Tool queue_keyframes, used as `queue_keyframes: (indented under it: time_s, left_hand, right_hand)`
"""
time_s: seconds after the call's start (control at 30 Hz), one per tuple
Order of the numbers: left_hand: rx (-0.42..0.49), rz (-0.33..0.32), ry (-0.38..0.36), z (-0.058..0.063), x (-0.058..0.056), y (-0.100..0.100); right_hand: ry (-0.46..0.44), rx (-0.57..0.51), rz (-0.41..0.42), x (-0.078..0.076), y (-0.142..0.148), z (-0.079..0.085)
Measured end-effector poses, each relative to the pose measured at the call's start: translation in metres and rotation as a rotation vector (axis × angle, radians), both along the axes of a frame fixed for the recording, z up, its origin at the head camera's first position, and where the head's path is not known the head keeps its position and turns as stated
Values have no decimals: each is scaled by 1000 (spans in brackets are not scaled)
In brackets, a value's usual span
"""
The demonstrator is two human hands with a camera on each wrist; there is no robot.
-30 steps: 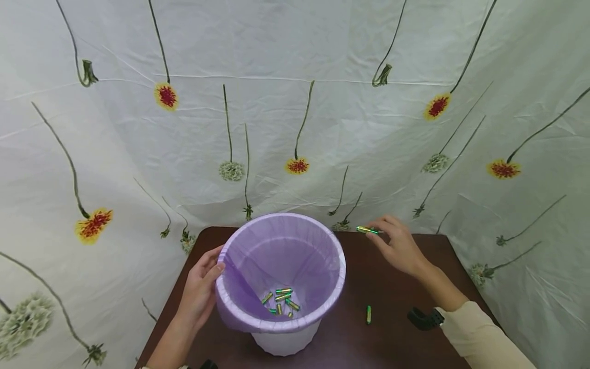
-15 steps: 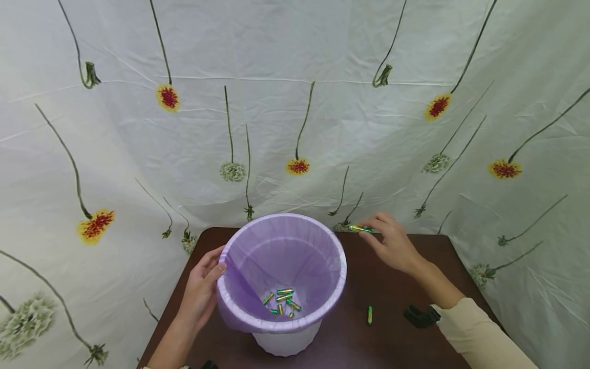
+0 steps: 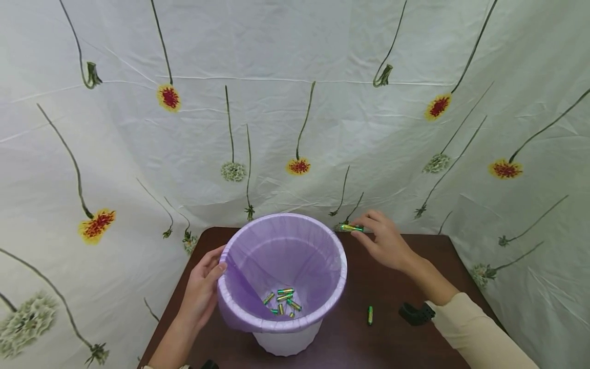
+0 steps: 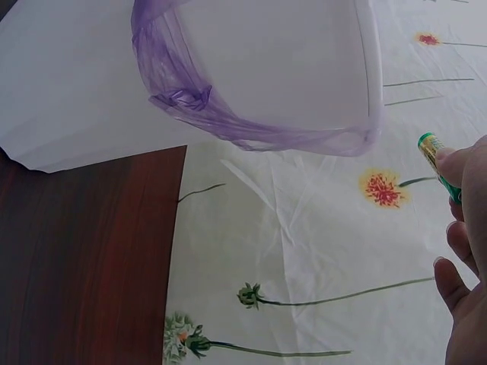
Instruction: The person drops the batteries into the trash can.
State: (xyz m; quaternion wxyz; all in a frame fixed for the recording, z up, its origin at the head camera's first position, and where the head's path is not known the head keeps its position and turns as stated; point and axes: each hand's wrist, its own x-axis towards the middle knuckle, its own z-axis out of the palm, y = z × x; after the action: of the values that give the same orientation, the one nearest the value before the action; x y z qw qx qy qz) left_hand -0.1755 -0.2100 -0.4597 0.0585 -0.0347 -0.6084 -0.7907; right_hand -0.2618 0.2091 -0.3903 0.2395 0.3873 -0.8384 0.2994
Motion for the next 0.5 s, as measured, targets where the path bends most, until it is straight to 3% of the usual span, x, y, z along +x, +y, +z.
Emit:
queue_keyframes:
  time_s: [0.5]
  left_hand:
    - [1,-6,-1,0,1,-1]
  right_hand:
    - [16,42,70,-3,-22,11]
